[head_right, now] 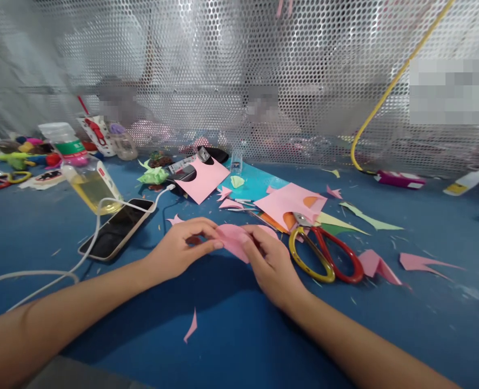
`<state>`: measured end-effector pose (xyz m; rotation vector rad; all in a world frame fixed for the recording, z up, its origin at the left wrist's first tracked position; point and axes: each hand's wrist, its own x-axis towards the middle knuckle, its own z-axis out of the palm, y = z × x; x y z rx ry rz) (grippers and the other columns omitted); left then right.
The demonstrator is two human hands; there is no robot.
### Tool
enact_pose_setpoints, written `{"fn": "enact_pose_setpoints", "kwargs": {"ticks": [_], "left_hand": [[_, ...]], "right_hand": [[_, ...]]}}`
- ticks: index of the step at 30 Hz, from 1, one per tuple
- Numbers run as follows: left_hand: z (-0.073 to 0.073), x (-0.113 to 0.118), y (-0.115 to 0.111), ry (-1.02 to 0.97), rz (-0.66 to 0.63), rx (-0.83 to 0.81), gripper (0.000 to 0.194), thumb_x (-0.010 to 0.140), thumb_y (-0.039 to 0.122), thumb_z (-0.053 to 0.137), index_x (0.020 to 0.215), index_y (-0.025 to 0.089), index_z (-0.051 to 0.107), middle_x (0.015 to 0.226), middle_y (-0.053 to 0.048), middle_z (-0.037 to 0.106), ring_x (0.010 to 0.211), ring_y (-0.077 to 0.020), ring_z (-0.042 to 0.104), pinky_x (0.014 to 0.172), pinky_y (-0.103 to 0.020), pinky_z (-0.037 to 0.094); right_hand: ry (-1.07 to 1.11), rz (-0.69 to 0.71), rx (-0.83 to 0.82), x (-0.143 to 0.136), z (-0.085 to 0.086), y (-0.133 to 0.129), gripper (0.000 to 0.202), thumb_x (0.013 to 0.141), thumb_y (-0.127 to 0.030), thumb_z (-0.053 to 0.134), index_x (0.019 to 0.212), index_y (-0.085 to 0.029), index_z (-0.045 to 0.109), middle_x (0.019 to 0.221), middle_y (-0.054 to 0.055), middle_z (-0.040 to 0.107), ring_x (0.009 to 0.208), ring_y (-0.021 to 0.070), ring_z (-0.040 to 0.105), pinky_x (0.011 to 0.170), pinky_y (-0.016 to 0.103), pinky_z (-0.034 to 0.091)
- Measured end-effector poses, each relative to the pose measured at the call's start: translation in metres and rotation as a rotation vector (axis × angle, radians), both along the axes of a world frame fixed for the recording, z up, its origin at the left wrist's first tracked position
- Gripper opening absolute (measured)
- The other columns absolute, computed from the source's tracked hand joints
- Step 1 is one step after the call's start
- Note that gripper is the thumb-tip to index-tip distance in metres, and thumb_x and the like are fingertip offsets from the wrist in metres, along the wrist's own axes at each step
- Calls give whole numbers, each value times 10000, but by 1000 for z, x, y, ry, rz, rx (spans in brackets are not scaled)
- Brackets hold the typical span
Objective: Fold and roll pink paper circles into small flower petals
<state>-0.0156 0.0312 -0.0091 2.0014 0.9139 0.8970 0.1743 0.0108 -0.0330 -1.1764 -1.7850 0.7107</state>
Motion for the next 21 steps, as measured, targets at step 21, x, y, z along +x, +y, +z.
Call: {"fn": "enact_pose_setpoints", "kwargs": {"ticks": [21], "left_hand": [[-6,7,0,-186,-3,-331,198,737,318,635,856,163,665,752,-13,675,667,-100,592,592,-196,512]], "right_hand": [[-91,-12,73,-3,9,-9,166,794,-264,534,857,-187,667,701,13,635,610,132,542,546,233,431]]}}
